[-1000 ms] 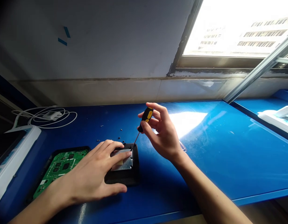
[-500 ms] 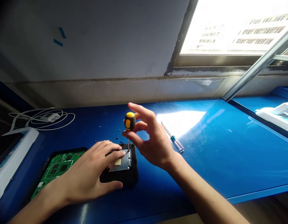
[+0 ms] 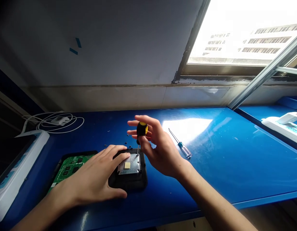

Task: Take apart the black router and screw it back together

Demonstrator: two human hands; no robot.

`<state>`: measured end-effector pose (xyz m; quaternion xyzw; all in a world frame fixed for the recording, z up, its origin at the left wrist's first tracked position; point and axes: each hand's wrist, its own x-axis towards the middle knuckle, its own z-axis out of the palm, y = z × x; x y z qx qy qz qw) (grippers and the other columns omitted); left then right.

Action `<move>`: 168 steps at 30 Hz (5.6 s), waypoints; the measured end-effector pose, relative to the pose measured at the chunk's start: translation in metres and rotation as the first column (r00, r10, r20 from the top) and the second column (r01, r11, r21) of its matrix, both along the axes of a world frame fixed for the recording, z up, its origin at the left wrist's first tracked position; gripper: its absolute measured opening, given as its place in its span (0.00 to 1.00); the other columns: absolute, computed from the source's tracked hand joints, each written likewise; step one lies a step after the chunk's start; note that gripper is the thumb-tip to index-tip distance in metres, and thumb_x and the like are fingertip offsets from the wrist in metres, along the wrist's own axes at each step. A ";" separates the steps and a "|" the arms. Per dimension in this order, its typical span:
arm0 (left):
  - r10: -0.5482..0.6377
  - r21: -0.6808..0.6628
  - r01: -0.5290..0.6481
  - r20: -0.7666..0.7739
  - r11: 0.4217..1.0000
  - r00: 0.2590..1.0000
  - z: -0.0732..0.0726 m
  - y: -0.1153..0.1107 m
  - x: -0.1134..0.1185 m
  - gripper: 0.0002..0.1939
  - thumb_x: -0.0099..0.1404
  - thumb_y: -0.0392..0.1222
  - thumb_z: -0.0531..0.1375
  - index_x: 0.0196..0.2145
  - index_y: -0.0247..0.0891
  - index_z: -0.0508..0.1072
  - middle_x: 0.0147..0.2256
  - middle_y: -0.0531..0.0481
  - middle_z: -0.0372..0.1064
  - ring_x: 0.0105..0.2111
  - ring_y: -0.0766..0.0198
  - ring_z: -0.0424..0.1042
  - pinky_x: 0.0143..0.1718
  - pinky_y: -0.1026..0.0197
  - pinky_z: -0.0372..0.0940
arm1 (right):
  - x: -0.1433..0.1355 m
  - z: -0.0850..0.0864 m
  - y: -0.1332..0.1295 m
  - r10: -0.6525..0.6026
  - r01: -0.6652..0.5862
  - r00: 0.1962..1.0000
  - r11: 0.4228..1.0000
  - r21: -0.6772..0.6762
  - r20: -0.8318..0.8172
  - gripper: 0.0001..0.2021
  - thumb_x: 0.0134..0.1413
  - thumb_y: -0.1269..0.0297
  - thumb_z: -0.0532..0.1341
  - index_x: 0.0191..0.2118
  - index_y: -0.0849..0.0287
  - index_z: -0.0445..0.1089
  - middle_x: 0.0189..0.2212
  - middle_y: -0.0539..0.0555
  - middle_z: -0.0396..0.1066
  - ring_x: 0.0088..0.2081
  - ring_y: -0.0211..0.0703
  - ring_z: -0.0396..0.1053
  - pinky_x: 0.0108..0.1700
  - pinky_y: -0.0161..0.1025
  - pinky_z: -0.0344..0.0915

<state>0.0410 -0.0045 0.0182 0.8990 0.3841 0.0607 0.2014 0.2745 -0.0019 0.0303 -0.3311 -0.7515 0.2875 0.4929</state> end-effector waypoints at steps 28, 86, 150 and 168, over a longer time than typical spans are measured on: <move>-0.019 0.013 0.018 0.058 1.000 0.998 -0.009 0.002 -0.006 0.41 0.53 0.61 0.74 0.60 0.45 0.69 0.63 0.41 0.62 0.61 0.41 0.64 0.56 0.41 0.69 | -0.016 0.013 -0.004 -0.298 0.237 0.940 0.920 0.313 0.164 0.22 0.72 0.70 0.53 0.66 0.45 0.64 0.54 0.57 0.70 0.49 0.45 0.77 0.45 0.46 0.79; -0.013 -0.023 0.013 0.013 1.000 1.000 -0.004 0.003 -0.005 0.39 0.55 0.63 0.73 0.59 0.47 0.68 0.63 0.41 0.62 0.62 0.42 0.63 0.58 0.41 0.67 | -0.009 0.004 -0.001 -0.460 0.379 0.878 0.835 0.398 0.131 0.18 0.58 0.64 0.72 0.53 0.49 0.74 0.36 0.49 0.69 0.33 0.42 0.77 0.37 0.44 0.80; -0.036 0.021 0.036 0.006 0.999 0.999 -0.008 0.003 -0.006 0.39 0.56 0.64 0.72 0.58 0.44 0.69 0.61 0.41 0.63 0.60 0.43 0.63 0.55 0.43 0.69 | -0.009 0.017 -0.008 -0.468 0.349 0.849 0.845 0.405 0.245 0.20 0.61 0.64 0.70 0.58 0.48 0.73 0.37 0.50 0.75 0.36 0.42 0.77 0.39 0.42 0.79; -0.030 -0.003 0.030 -0.004 1.000 1.000 -0.005 0.003 -0.005 0.39 0.56 0.64 0.72 0.59 0.44 0.68 0.62 0.42 0.62 0.62 0.42 0.63 0.57 0.42 0.68 | -0.010 0.010 -0.005 -0.545 0.444 0.834 0.756 0.481 0.087 0.17 0.53 0.65 0.75 0.48 0.51 0.75 0.35 0.49 0.76 0.34 0.42 0.78 0.36 0.42 0.79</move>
